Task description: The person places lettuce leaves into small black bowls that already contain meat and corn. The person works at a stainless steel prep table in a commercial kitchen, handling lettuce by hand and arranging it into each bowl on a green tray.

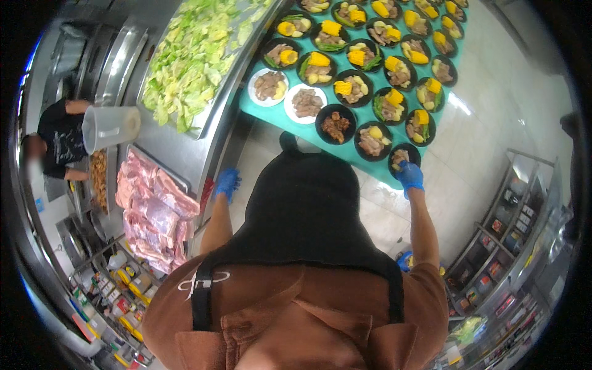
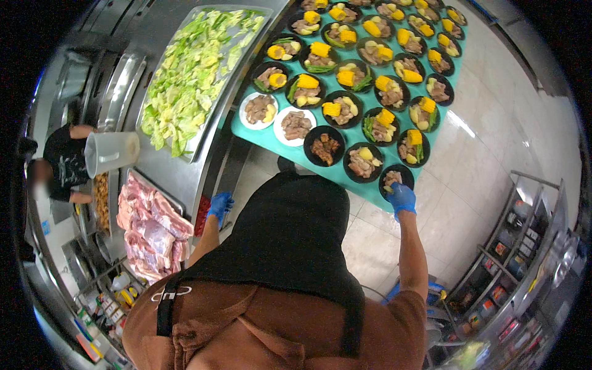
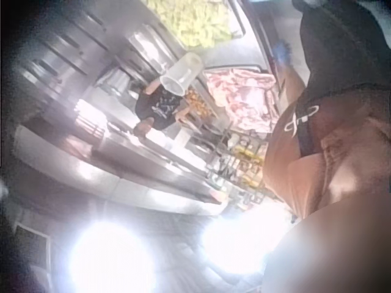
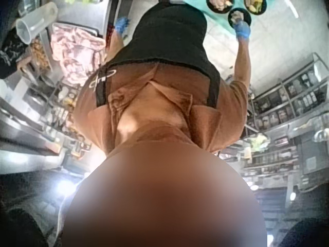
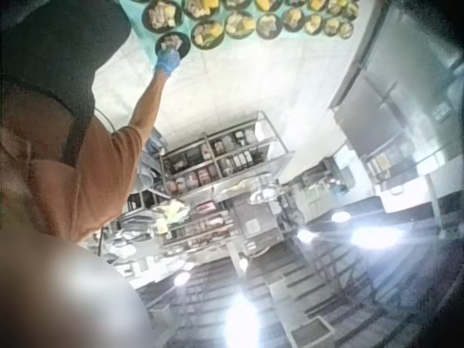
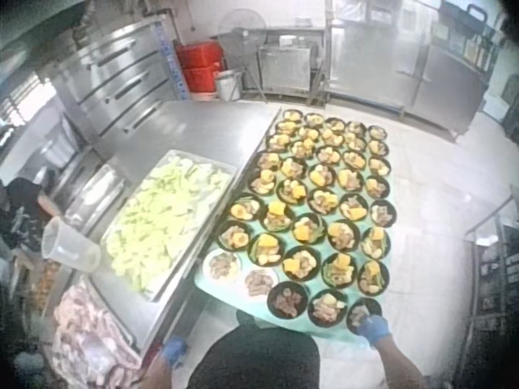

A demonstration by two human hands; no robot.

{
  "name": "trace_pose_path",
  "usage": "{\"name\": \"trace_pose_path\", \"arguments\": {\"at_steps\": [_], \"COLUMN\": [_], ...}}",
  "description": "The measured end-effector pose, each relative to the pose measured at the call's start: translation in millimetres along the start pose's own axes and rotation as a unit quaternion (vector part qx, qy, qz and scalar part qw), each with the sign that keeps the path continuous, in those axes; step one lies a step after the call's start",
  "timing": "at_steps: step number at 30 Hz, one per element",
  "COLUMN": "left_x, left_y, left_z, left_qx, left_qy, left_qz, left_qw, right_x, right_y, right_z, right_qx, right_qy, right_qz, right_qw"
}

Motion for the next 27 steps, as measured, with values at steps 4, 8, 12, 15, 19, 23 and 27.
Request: {"name": "trace_pose_path", "arguments": {"at_steps": [4, 8, 12, 15, 19, 23, 27], "left_x": [-39.9, -44.2, -44.1, -24.9, -8.0, 3.4, 72.4], "left_y": [-8.3, -14.7, -21.2, -20.8, -3.9, 12.2, 4.0], "left_z": [3.0, 2.8, -12.3, -15.2, -15.3, -14.6, -6.1], "left_qx": [-0.019, -0.016, -0.016, -0.001, 0.027, 0.027, 0.014], "left_qy": [0.039, 0.053, 0.038, 0.049, 0.076, 0.087, -0.056], "left_qz": [-0.058, -0.062, -0.064, -0.021, -0.029, 0.015, 0.128], "left_qw": [0.997, 0.997, 0.997, 0.999, 0.996, 0.996, 0.990], "right_x": [22.6, 13.0, 1.6, 7.0, -53.3, -140.1, -275.9], "right_y": [-0.6, -1.1, 9.7, 3.1, -10.1, -54.5, -110.4], "right_z": [9.9, -8.3, -19.7, -9.4, -69.4, -88.0, -61.2], "right_qx": [-0.026, -0.023, 0.046, -0.012, 0.030, 0.116, 0.035], "right_qy": [-0.037, 0.032, -0.036, 0.021, -0.067, -0.170, -0.274], "right_qz": [0.011, 0.015, -0.027, -0.003, 0.015, -0.098, -0.177], "right_qw": [0.999, 0.999, 0.998, 1.000, 0.997, 0.974, 0.945]}}
Point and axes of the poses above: each hand's wrist, its own y-axis away from the middle knuckle, its own z-axis out of the palm, x = y × z, the point moved 8 cm from there along -y, towards the middle knuckle, and after that the axes turned 1 degree about -y, right-handed, at the moved point
